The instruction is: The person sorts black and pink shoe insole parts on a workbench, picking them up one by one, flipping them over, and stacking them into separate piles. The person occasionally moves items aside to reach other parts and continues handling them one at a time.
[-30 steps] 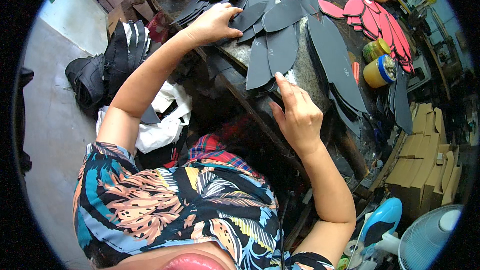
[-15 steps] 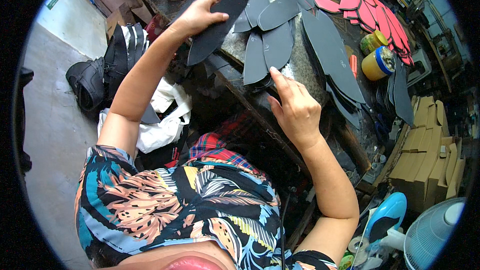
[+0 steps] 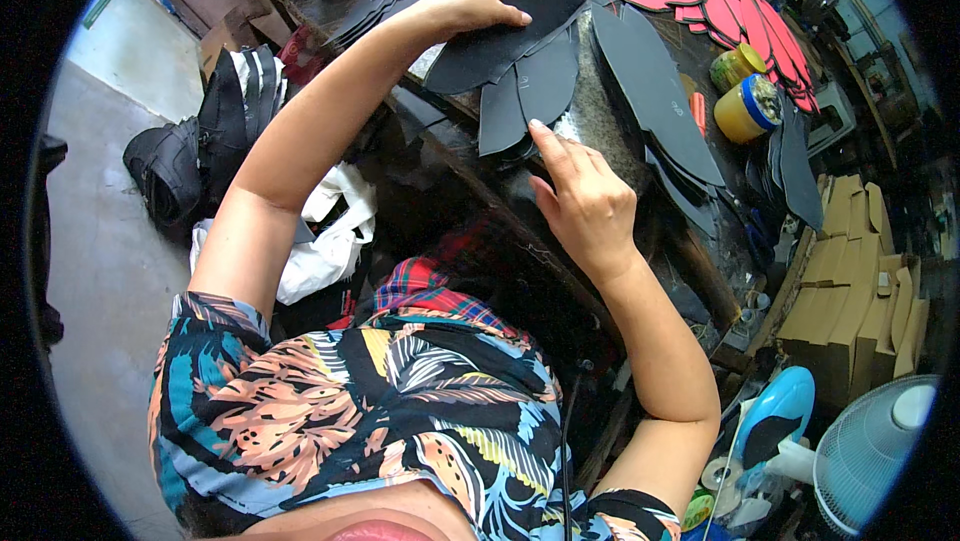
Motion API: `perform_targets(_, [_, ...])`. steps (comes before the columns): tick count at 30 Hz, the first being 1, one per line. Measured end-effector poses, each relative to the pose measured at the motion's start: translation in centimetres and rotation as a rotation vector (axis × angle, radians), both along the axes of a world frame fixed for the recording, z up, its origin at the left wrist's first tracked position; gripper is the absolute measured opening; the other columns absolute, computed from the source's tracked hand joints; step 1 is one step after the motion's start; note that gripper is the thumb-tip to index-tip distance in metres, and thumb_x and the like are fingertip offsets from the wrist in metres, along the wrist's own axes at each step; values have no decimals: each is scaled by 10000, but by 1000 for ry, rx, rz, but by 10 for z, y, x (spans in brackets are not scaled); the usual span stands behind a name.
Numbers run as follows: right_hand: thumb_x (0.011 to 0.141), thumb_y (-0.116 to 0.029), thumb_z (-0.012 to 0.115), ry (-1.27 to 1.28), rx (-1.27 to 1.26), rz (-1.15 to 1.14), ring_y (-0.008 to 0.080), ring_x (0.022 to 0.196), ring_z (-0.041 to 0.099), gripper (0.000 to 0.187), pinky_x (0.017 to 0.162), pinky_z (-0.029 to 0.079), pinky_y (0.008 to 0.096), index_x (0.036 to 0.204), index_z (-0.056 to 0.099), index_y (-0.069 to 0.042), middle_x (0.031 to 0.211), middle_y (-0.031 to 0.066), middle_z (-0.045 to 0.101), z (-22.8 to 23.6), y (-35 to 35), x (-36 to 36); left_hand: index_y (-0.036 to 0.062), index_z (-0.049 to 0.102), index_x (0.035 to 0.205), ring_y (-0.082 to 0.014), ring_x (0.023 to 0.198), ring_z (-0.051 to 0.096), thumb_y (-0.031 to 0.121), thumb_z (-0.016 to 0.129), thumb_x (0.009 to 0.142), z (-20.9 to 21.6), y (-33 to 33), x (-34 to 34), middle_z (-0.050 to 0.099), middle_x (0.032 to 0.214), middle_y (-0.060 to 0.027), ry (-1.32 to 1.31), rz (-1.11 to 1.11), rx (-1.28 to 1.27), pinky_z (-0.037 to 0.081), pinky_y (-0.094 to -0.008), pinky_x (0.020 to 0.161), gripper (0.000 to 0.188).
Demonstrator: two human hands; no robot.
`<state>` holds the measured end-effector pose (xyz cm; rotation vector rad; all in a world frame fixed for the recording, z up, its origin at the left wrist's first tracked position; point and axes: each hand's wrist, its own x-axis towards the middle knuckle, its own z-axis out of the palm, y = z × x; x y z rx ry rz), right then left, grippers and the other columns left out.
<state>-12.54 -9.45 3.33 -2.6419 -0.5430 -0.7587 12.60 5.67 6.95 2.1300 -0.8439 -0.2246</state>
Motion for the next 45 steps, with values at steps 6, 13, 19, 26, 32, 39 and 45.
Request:
perform_targets(6, [700, -93, 795, -38, -7, -20, 268, 955, 675, 730, 776, 563, 351, 1378, 528, -143, 1041, 110, 684, -1, 1, 1, -37, 634, 1210, -212, 819, 691, 155, 772, 781, 6, -1, 0, 703, 1017, -159, 116, -12, 21, 556, -321, 771, 489])
perform_targets(13, [712, -64, 781, -38, 45, 29, 270, 944, 676, 698, 776, 559, 357, 1364, 537, -120, 1054, 117, 686, -2, -3, 3, -102, 549, 1249, -219, 874, 697, 144, 710, 868, -1, 33, -19, 694, 1011, -181, 379, 139, -455, 574, -314, 798, 481])
perform_targets(19, [777, -38, 744, -198, 122, 88, 267, 769, 676, 491, 676, 551, 350, 1252, 625, -80, 937, 125, 696, 27, -2, 3, -19, 601, 1050, -175, 688, 694, 114, 608, 938, -22, 86, -39, 685, 898, -106, 661, 215, -870, 609, -315, 623, 175])
perform_targets(26, [836, -142, 693, -44, -131, 52, 285, 902, 646, 288, 761, 529, 377, 1119, 658, -108, 963, 80, 681, 88, 9, 54, 17, 618, 1066, -144, 697, 660, 157, 608, 937, -60, 90, -51, 684, 870, -62, 657, 225, -1068, 570, -286, 655, 191])
perform_targets(32, [848, -279, 704, 173, -358, -48, 285, 1263, 519, 577, 1022, 450, 408, 1372, 519, -122, 1323, 155, 580, 57, 42, 143, 10, 612, 1076, -162, 733, 676, 130, 605, 934, -54, 89, -53, 687, 915, -83, 788, 262, -1034, 579, -298, 660, 185])
perform_targets(39, [925, -250, 617, 48, -275, -227, 362, 791, 697, 350, 738, 551, 458, 1259, 610, -145, 850, 195, 700, 52, 40, 172, -29, 591, 1218, -128, 818, 689, 198, 550, 977, -43, 102, -62, 707, 1064, -115, 859, 119, -981, 580, -255, 725, 334])
perform_targets(45, [919, -155, 638, -258, 87, -123, 328, 693, 692, 186, 638, 554, 389, 1088, 697, -106, 771, 165, 698, 87, 23, 99, -9, 562, 1179, -173, 865, 687, 105, 535, 974, -35, 90, -82, 677, 1039, -115, 814, 191, -1051, 587, -317, 783, 236])
